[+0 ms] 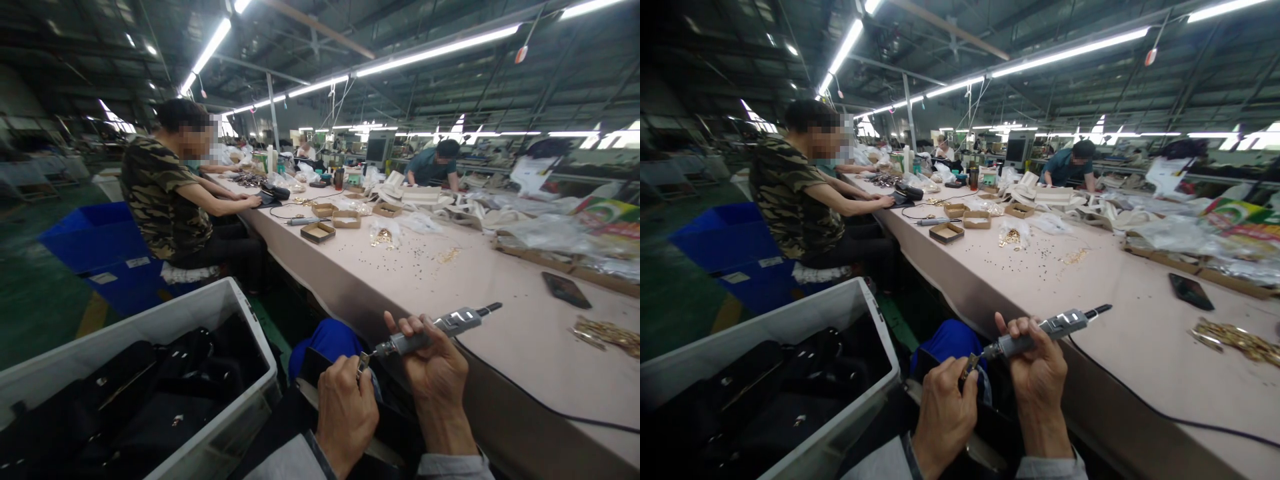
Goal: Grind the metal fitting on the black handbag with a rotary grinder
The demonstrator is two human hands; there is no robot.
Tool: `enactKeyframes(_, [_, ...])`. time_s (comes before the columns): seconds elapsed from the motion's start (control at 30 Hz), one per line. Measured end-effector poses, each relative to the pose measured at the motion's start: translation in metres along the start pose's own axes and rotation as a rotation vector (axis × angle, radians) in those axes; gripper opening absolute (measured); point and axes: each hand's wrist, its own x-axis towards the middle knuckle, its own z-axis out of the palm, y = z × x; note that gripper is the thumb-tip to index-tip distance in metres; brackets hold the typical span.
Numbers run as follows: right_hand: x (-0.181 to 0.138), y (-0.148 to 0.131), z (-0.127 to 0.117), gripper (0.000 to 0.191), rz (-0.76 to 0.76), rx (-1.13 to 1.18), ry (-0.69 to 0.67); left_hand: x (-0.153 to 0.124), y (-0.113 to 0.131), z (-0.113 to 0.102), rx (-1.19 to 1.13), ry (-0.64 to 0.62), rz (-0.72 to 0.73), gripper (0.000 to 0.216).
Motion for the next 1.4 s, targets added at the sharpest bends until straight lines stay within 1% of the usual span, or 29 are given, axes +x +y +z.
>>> enactKeyframes(0.4, [0.0028, 0.0022, -0.0027, 0.017, 0.007, 0.015, 0.029, -0.0026, -0.0031, 0.0020, -0.039, -0.037, -0.051, 0.022])
enactKeyframes(0.57, [0.0015, 0.0017, -0.0036, 0.019, 0.005, 0.010, 0.016, 0.0000, -0.0004, -0.0018, -0.044, -0.089, -0.071, 0.021])
enactKeyframes(0.8, [0.0017, 0.0033, -0.0068, 0.020, 0.009, 0.022, 0.009, 0.0001, 0.0006, -0.0010, -0.058, -0.099, -0.096, 0.021])
enactKeyframes(1.0, [0.0020, 0.0032, -0.0067, 0.018, 0.006, 0.028, 0.029, -0.0014, -0.0028, 0.0022, -0.023, -0.003, -0.057, 0.018])
enactKeyframes(1.17, [0.0016, 0.0038, -0.0040, 0.019, -0.013, -0.018, 0.009, -0.0005, -0.0028, 0.0023, -0.010, 0.026, -0.040, 0.017])
enactKeyframes(1.3, [0.0010, 0.0051, -0.0032, 0.019, -0.034, -0.061, 0.024, 0.0021, -0.0011, -0.0006, -0.022, 0.002, -0.054, 0.015])
enactKeyframes(1.4, [0.0008, 0.0059, -0.0025, 0.020, -0.041, -0.078, 0.034, 0.0048, 0.0004, -0.0033, -0.027, -0.055, -0.061, 0.017])
